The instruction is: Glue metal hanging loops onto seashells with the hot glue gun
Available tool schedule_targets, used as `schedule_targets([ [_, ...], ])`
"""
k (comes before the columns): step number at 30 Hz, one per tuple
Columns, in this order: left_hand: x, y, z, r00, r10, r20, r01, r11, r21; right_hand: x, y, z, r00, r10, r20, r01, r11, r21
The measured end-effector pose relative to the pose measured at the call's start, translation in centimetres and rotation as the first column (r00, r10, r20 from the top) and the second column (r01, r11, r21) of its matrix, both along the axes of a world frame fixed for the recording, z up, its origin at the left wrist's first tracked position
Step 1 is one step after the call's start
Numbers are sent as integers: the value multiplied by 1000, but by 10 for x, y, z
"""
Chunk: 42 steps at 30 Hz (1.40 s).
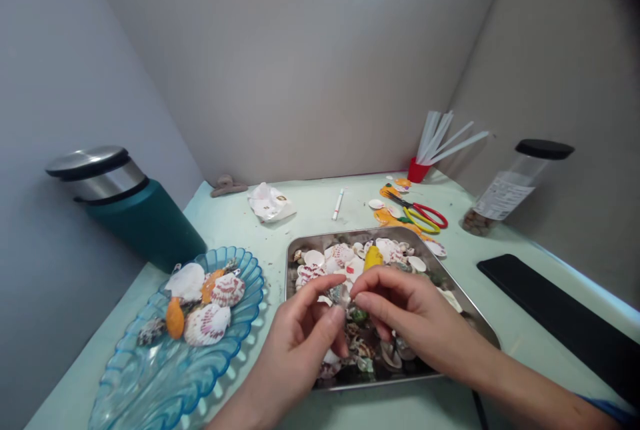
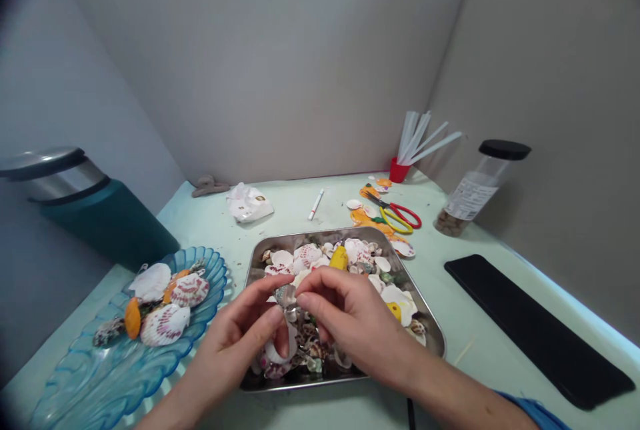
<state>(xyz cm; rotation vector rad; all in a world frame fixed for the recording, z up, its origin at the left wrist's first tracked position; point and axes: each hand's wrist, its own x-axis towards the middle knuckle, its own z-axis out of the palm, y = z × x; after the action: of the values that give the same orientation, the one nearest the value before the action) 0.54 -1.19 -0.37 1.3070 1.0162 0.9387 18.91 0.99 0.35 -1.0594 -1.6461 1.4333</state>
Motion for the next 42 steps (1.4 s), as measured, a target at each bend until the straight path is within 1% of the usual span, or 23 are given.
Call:
schedule_targets([
  [5,2,1,-2,1000,31,-2,-31,1000,6,-7,-3,-2,998,-48,-36,46,996,-75],
  [9,3,0,-2,999,42,-20,-42,999,17,-10,-6,2,997,-73,-27,71,994,-79],
  [13,4,0,-1,994,67,-86,-64,997,36,-13,-10,-2,998,-58,20,58,998,-18],
  [15,4,0,0,992,70,-109,-66,997,37,-13,-11,-5,995,-47,91,39,996,82],
  [16,4,0,0,991,69,-116,-65,997,37,-12,-12,-6,989,-58,134,36,985,167],
  [17,5,0,0,990,70,-124,-66,997,37,-12,-12,-6,982,-79,173,30,962,271],
  [19,5,0,0,989,70,-127,-67,997,34,-9,-12,-4,970,-119,212,4,879,477],
  [21,5,0,0,990,65,-122,-60,997,41,-6,-10,-1,969,-96,227,-61,800,597],
  [23,5,0,0,992,55,-115,-50,998,49,-3,-8,3,964,-27,266,-153,760,631],
  [25,5,0,1,993,46,-106,-42,998,38,1,-7,5,952,17,307,-220,734,643],
  [29,5,1,2,997,21,-78,-20,1000,14,3,-6,2,936,24,350,-263,711,652],
  [31,4,1,1,996,5,-93,-4,1000,16,2,-6,-1,943,10,332,-244,699,672],
  [35,2,0,0,993,-6,-121,8,1000,20,0,-4,-3,966,-28,257,-169,683,711],
  [38,1,-1,2,995,-26,-98,28,999,17,-1,-2,-2,975,-39,220,-135,682,719],
  [42,0,0,2,998,-23,-51,22,999,-26,0,-3,-2,973,-101,209,-86,679,729],
])
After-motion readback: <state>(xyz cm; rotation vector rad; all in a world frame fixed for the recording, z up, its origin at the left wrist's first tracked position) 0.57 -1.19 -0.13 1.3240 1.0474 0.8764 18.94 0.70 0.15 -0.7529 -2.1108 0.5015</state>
